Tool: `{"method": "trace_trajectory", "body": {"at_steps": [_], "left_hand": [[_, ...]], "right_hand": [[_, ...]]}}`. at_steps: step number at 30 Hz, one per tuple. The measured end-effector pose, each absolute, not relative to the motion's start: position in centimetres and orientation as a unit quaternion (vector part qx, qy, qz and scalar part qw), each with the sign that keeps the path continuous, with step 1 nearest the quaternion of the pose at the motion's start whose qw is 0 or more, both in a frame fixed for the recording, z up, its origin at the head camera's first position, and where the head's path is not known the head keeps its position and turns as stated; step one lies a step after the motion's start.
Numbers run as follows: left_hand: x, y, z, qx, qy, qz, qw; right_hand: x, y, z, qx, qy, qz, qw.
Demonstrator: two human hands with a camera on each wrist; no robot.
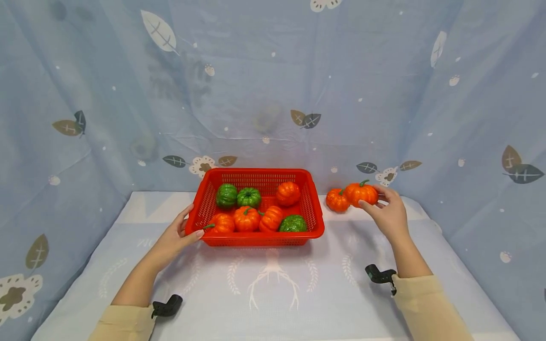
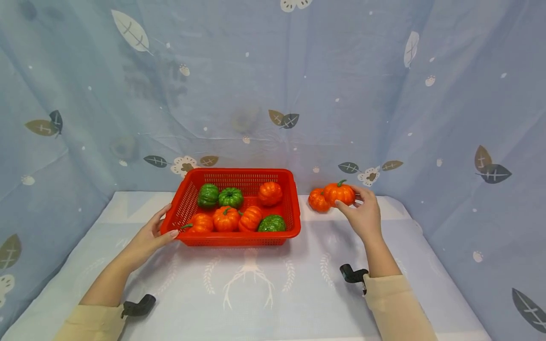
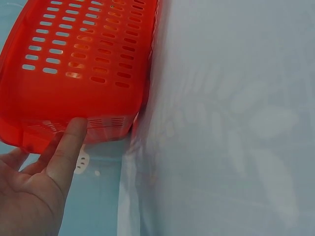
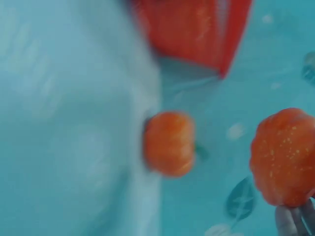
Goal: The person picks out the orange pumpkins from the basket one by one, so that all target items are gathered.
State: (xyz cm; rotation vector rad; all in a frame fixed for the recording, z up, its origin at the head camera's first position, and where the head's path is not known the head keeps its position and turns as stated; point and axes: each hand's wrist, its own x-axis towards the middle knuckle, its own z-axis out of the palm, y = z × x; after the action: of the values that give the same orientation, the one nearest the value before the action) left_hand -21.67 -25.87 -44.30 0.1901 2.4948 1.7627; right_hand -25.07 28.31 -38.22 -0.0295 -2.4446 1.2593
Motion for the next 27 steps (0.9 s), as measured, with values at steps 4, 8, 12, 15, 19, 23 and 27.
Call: {"method": "trace_trajectory", "body": {"at_steps": [4, 8, 12, 15, 19, 23, 27], "left_hand": [[-21.7, -25.9, -44.1, 0.067, 0.812, 0.578, 0.041], [-21.7, -25.9, -44.1, 0.073, 0.808, 0.583, 0.043], [-21.8, -25.9, -44.2, 0.069, 0.811, 0.580, 0.045], [-21.8, -25.9, -44.1, 0.070, 0.807, 0.584, 0.045], [-21.6, -25.9, -43.9, 0.073, 0.801, 0.592, 0.044], [-21.5, -25.8, -43.9, 0.072, 0.801, 0.593, 0.044], [-21.4, -25.8, -44.0, 0.071, 0.802, 0.591, 0.043]], "right_hand": [[-26.2, 29.7, -40.0, -0.035, -0.875, 0.440, 0.200], [-27.3, 30.7, -41.3, -0.060, -0.876, 0.438, 0.195], [-28.5, 31.5, -42.4, -0.079, -0.873, 0.447, 0.177], [-29.4, 31.9, -43.2, -0.089, -0.872, 0.453, 0.163], [-30.4, 32.2, -43.9, -0.103, -0.873, 0.455, 0.142], [-31.2, 32.7, -44.5, -0.131, -0.879, 0.444, 0.118], [-31.9, 33.0, -44.8, -0.150, -0.884, 0.433, 0.094]]}}
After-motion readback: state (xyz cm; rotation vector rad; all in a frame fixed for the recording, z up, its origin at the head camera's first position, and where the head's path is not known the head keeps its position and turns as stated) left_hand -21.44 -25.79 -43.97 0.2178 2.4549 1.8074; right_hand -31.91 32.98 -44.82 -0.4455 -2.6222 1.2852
